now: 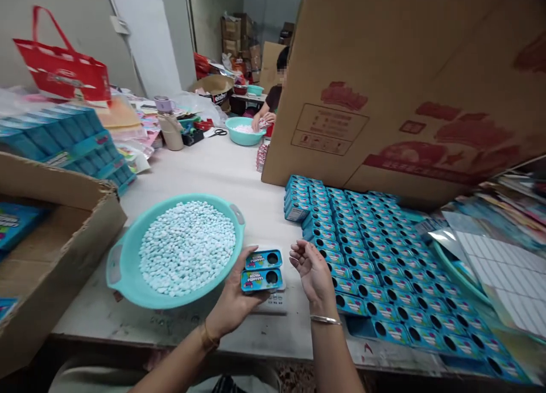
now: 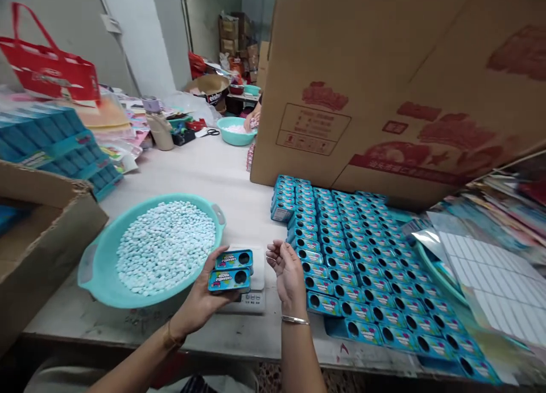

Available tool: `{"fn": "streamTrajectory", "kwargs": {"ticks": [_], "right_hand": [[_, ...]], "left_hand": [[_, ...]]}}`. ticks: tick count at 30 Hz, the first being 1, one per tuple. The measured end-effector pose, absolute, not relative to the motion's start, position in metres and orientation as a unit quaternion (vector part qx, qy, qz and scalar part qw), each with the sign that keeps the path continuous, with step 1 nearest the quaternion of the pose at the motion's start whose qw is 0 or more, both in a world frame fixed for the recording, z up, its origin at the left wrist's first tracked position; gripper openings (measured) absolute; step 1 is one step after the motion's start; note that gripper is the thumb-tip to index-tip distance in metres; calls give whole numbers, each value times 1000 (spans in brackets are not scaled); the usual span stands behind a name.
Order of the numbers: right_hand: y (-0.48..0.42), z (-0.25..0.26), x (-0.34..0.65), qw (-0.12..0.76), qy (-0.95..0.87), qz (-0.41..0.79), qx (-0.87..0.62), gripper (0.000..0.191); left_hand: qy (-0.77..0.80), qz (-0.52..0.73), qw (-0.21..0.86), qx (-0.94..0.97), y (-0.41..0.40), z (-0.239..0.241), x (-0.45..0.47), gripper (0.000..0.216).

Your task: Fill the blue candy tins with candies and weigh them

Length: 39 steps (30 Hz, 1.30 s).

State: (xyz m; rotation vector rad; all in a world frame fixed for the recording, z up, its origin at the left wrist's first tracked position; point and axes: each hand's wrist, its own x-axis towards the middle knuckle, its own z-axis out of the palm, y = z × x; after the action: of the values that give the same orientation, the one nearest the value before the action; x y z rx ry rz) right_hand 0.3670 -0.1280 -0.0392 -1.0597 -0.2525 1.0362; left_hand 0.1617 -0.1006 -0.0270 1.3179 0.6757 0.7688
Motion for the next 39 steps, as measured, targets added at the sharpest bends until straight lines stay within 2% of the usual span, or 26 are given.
{"fn": "streamTrajectory", "kwargs": {"ticks": [3,7,14,19,21,23,26,29,31,33,35,39], "right_hand": [[-136,-46,377,729,-110,473,-483,28],[-140,-51,381,724,-108,490,-474,28],[-143,-39,385,737,-116,466,-476,29],[-123,6,363,717,-278,403,-497,23],[-102,23,343,666,-390,392,-500,23],[-75,34,317,577,-533,383,-487,24],[-35,34,275,348,-752,329,-452,25],[-5,12,237,109,-868,238,-422,50],[5,-7,217,16,-897,172,-406,63],[9,-25,202,-22,-910,115,-397,59],[11,-35,192,-33,-917,91,-387,42],[26,-34,184,-9,-895,173,-412,20]], "left_hand": [[327,350,605,636,-92,-53,182,61],[325,335,581,666,-78,-64,187,43],[337,300,585,674,-100,-45,148,37],[382,339,528,679,-136,-55,79,30],[417,358,501,669,-143,-68,55,33],[451,368,489,650,-146,-81,41,35],[490,368,485,624,-145,-95,39,37],[509,378,475,610,-142,-102,48,37],[508,388,477,603,-142,-106,55,37],[507,399,484,591,-142,-110,60,38],[512,398,498,576,-144,-115,61,41],[552,376,495,556,-151,-121,51,59]]}}
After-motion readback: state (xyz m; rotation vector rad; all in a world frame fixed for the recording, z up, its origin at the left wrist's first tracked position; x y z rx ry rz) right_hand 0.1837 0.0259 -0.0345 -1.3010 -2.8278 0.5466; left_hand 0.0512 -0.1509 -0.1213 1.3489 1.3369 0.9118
